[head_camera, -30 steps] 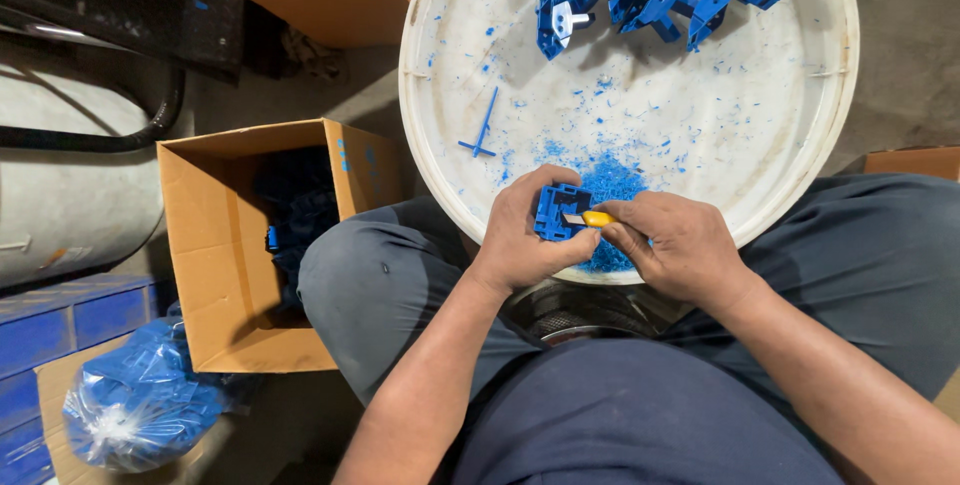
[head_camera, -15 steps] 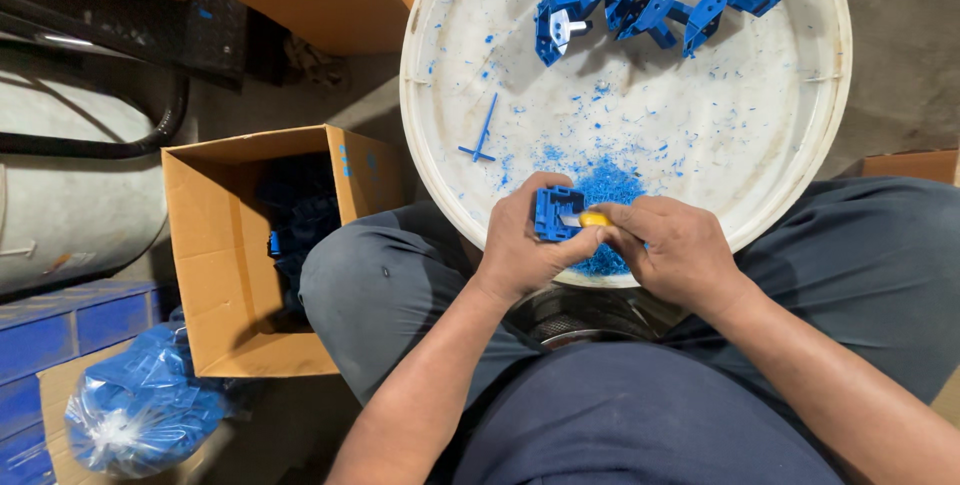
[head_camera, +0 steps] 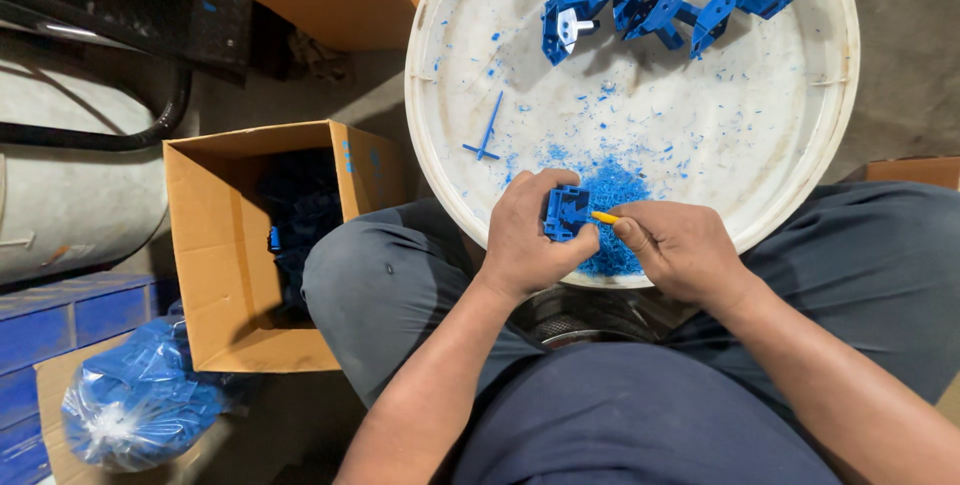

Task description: The person uses a utility knife to trim excess material from blue plastic components while holding them over a white bucket lid.

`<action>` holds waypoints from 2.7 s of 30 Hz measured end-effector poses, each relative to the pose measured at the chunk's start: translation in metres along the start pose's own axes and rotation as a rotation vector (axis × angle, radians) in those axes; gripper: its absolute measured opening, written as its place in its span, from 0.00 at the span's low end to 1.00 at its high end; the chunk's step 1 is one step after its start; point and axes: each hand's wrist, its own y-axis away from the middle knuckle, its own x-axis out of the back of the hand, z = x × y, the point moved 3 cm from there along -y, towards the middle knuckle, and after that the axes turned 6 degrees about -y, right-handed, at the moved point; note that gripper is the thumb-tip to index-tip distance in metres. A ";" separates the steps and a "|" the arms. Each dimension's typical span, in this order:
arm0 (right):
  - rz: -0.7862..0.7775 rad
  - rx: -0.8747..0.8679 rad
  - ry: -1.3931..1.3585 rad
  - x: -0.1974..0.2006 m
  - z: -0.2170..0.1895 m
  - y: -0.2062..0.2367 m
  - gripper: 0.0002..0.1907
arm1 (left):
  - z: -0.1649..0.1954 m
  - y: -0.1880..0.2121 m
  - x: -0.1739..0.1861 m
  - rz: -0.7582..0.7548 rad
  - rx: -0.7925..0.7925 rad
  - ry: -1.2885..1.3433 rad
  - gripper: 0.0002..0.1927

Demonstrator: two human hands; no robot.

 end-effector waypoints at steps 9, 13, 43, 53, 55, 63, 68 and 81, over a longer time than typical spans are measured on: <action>0.028 0.043 0.077 0.002 -0.009 -0.002 0.12 | 0.000 -0.001 -0.001 -0.036 -0.015 -0.005 0.22; 0.057 0.120 0.074 0.004 -0.015 -0.003 0.12 | -0.001 -0.001 -0.002 -0.065 0.008 0.041 0.22; 0.098 0.176 0.115 0.003 -0.021 0.000 0.14 | -0.009 0.005 -0.010 -0.147 0.192 0.449 0.24; -0.011 -0.055 -0.122 -0.004 -0.004 -0.003 0.14 | 0.001 0.000 -0.001 -0.013 -0.026 0.010 0.24; 0.014 -0.041 -0.136 -0.001 -0.001 -0.002 0.12 | 0.002 0.000 0.002 0.010 -0.064 -0.023 0.23; 0.038 0.024 0.054 -0.001 0.002 -0.001 0.09 | 0.004 -0.001 0.000 -0.008 -0.128 -0.048 0.21; 0.026 0.011 0.073 0.000 0.001 -0.002 0.08 | 0.004 -0.002 0.000 -0.025 -0.130 -0.072 0.21; 0.014 0.030 0.120 0.003 -0.008 -0.004 0.09 | 0.004 -0.003 0.000 -0.046 -0.140 -0.064 0.21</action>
